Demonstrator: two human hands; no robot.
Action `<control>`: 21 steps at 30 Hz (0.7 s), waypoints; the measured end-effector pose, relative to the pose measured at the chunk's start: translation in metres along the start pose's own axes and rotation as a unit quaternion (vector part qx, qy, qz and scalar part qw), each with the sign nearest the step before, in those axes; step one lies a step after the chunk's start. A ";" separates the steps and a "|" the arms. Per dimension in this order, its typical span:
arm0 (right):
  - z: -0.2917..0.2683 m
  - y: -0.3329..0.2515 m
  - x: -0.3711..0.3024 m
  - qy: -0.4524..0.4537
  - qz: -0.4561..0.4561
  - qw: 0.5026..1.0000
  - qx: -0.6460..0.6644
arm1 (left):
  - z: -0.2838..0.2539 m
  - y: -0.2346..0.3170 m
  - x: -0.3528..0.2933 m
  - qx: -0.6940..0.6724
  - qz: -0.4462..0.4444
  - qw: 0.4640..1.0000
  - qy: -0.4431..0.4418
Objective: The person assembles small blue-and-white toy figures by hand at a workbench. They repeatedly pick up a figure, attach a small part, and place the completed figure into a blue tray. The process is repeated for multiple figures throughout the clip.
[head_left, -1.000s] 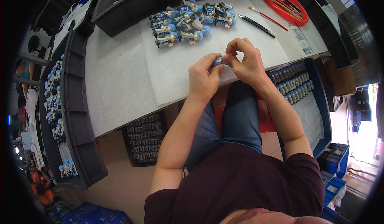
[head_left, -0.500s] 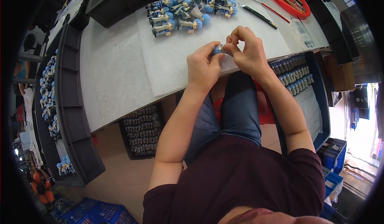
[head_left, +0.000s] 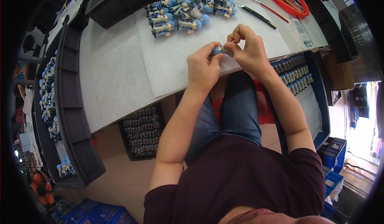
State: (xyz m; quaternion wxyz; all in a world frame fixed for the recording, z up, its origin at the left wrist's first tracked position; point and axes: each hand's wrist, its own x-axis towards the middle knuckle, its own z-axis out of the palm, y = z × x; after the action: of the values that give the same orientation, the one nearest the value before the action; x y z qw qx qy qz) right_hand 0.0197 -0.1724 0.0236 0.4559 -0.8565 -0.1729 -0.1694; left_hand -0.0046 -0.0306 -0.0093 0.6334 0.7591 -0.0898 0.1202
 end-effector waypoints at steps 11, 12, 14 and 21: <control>0.000 -0.001 0.005 0.002 -0.015 1.000 -0.025 | -0.001 -0.001 0.000 -0.002 -0.004 1.000 -0.003; 0.001 -0.006 0.000 -0.014 -0.018 1.000 -0.005 | -0.002 -0.003 -0.001 -0.001 -0.012 1.000 -0.001; -0.005 0.013 0.010 0.029 0.003 0.999 -0.041 | 0.000 0.000 0.002 -0.003 -0.017 1.000 -0.014; -0.013 0.004 0.011 0.021 0.030 0.998 0.051 | -0.001 -0.004 0.003 0.000 0.000 1.000 -0.006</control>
State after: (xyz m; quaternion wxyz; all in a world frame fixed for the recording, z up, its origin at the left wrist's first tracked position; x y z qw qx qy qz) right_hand 0.0293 -0.1838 0.0322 0.5076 -0.8330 -0.1465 -0.1645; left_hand -0.0008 -0.0291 -0.0117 0.6327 0.7600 -0.0936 0.1156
